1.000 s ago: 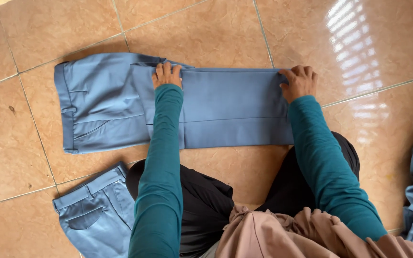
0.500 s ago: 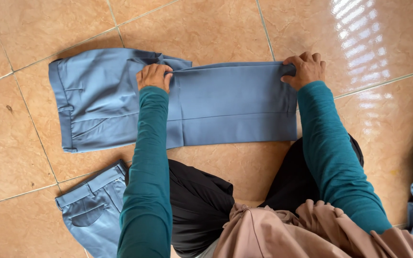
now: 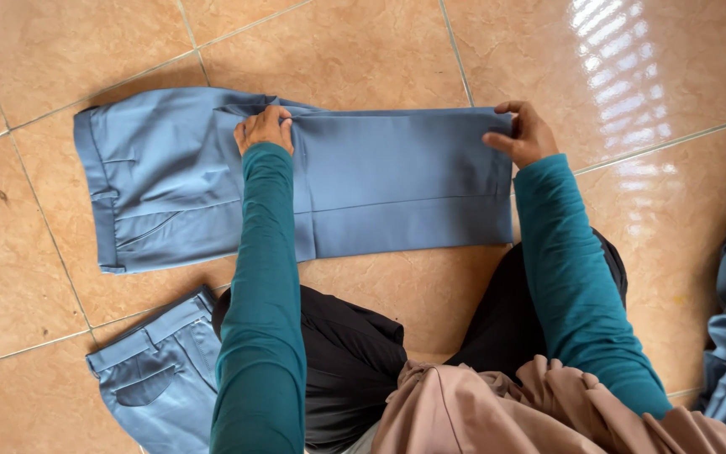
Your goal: Folding blue trousers into neat rectangles while sitting on the floor.
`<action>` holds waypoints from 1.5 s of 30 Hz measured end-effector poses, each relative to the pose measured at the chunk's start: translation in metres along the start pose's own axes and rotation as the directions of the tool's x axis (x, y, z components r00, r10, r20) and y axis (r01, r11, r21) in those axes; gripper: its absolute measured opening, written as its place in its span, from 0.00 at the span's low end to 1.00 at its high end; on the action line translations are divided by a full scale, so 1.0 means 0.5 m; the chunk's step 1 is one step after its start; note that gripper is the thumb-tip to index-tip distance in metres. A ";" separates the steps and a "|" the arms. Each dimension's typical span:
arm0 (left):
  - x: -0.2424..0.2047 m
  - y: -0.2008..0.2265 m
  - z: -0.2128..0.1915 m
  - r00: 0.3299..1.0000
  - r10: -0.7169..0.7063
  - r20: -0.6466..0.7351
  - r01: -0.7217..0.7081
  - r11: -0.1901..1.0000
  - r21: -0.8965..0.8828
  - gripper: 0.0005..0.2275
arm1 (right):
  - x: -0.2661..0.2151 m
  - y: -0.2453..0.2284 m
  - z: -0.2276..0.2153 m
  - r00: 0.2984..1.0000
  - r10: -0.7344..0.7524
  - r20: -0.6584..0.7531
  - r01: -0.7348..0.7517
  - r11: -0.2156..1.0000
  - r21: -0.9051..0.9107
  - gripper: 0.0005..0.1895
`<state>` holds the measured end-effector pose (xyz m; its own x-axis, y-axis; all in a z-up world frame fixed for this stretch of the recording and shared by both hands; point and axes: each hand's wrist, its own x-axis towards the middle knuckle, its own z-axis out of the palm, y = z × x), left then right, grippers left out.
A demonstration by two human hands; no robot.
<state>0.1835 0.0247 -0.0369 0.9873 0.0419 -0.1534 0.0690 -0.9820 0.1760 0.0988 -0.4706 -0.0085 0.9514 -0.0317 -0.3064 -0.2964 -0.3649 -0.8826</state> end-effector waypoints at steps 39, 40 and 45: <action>-0.212 0.228 0.199 0.964 0.235 -0.126 -0.228 0.971 0.070 0.26 | -0.146 -0.018 0.272 0.927 -0.326 -0.186 0.016 0.530 -0.848 0.30; -0.207 0.198 0.175 0.961 0.241 -0.134 -0.233 0.970 0.070 0.26 | -0.144 -0.025 0.256 0.923 -0.333 -0.194 0.013 0.529 -0.849 0.30; -0.199 0.170 0.088 0.999 0.041 -0.035 -0.036 0.990 0.135 0.26 | -0.140 -0.034 0.222 0.931 0.020 -0.364 -0.302 0.600 -0.740 0.32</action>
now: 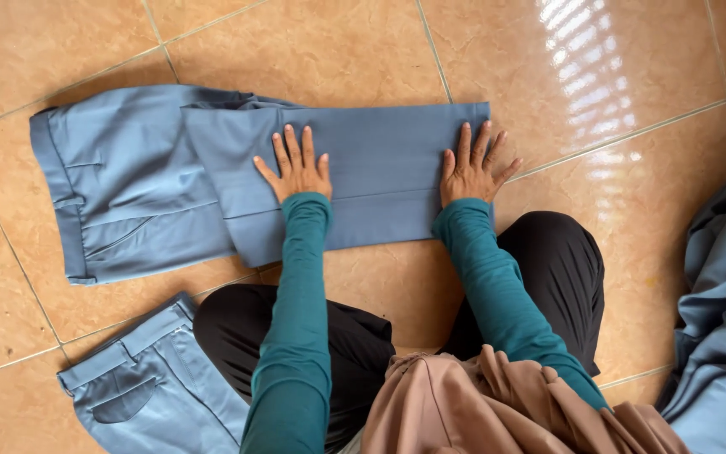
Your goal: Folding blue trousers into neat rectangles while sitting on the floor.
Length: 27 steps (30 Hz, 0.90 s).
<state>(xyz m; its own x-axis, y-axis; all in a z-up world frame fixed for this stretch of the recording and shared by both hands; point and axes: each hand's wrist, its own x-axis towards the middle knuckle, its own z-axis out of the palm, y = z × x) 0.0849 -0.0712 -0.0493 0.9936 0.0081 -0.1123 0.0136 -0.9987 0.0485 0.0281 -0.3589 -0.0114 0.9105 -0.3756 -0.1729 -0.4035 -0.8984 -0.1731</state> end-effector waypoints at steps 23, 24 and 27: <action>-0.138 0.220 0.107 0.922 0.354 -0.155 -0.375 0.916 -0.141 0.30 | 0.068 -0.033 0.016 0.978 -0.180 0.105 0.190 0.977 -0.098 0.33; -0.175 0.229 0.113 0.924 0.378 -0.054 -0.382 0.910 -0.161 0.29 | 0.070 -0.030 0.021 0.979 -0.174 0.106 0.185 0.977 -0.104 0.33; -0.167 0.144 0.050 0.989 0.137 -0.046 -0.141 0.984 -0.107 0.27 | 0.054 -0.048 -0.012 0.975 -0.192 0.114 0.206 0.971 -0.120 0.33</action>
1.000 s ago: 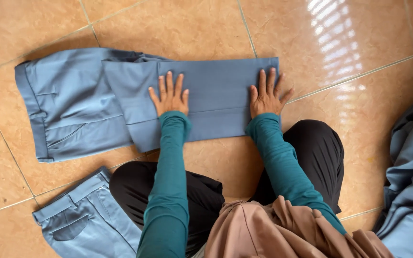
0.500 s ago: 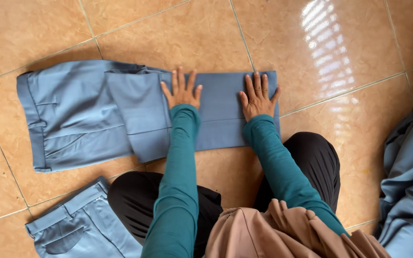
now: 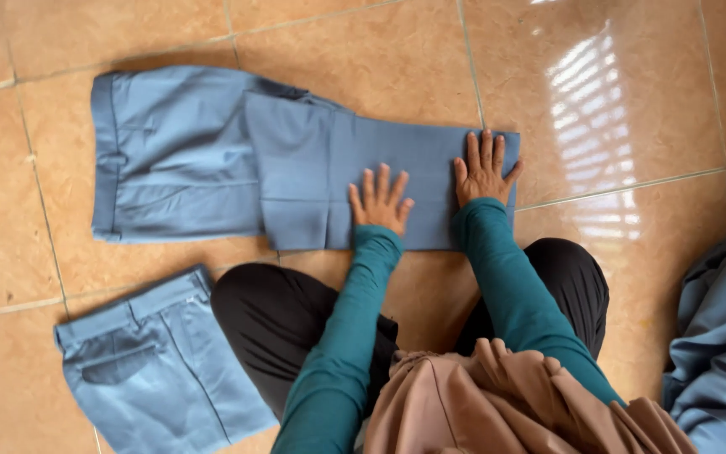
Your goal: Folding blue trousers into neat rectangles while sitting on the floor.
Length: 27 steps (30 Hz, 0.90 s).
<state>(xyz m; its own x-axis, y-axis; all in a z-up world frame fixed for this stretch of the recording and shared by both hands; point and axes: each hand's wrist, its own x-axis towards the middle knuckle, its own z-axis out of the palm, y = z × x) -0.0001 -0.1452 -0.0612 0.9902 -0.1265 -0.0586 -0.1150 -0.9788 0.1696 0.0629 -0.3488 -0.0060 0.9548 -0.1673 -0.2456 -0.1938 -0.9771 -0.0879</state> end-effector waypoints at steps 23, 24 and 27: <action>-0.023 -0.117 0.020 0.973 -0.230 0.005 0.227 0.956 -0.186 0.29 | -0.016 0.280 0.143 0.956 0.289 -0.047 -0.260 0.912 0.318 0.37; -0.026 -0.117 0.017 0.973 -0.229 0.007 0.225 0.954 -0.198 0.29 | -0.023 0.275 0.142 0.955 0.279 -0.100 -0.232 0.914 0.334 0.32; -0.036 -0.108 -0.008 0.971 -0.240 -0.015 0.231 0.949 -0.216 0.30 | 0.076 0.407 0.232 0.937 0.343 -0.061 -0.241 0.765 0.598 0.29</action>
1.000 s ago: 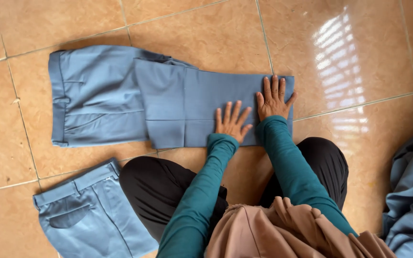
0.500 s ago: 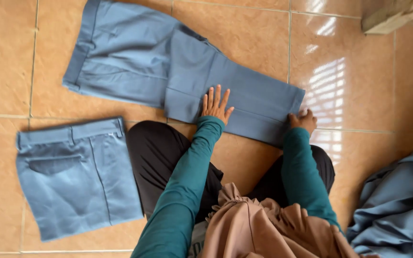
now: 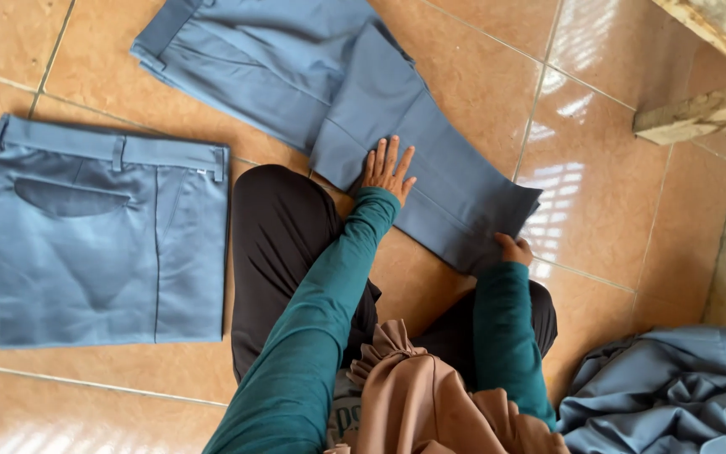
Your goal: Folding blue trousers into neat rectangles while sitting on the floor.
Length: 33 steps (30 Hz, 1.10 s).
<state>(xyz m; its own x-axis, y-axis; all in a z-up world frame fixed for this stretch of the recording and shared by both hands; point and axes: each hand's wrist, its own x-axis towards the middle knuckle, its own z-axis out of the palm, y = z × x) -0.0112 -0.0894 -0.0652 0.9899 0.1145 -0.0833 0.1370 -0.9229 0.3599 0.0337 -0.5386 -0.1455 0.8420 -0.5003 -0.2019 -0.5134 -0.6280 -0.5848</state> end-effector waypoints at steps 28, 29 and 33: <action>-0.010 0.575 0.159 0.957 0.284 -0.059 -0.273 0.813 -0.514 0.28 | -0.324 -0.491 -0.640 0.966 -0.251 0.062 0.000 0.240 0.971 0.22; 0.007 0.577 0.153 0.951 0.310 -0.013 -0.271 0.809 -0.521 0.27 | -0.313 -0.505 -0.636 0.973 -0.220 0.065 0.011 0.329 0.944 0.25; 0.107 0.570 0.278 0.932 0.316 0.178 -0.117 0.727 -0.677 0.22 | -0.252 -0.515 -0.575 0.990 -0.142 0.019 0.076 0.633 0.770 0.32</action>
<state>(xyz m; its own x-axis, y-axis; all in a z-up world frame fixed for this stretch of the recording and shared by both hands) 0.0761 -0.3974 -0.0961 0.9594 -0.2503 -0.1296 0.0081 -0.4350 0.9004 0.0124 -0.4852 0.2565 0.9093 -0.3946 -0.1322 -0.1337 0.0236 -0.9907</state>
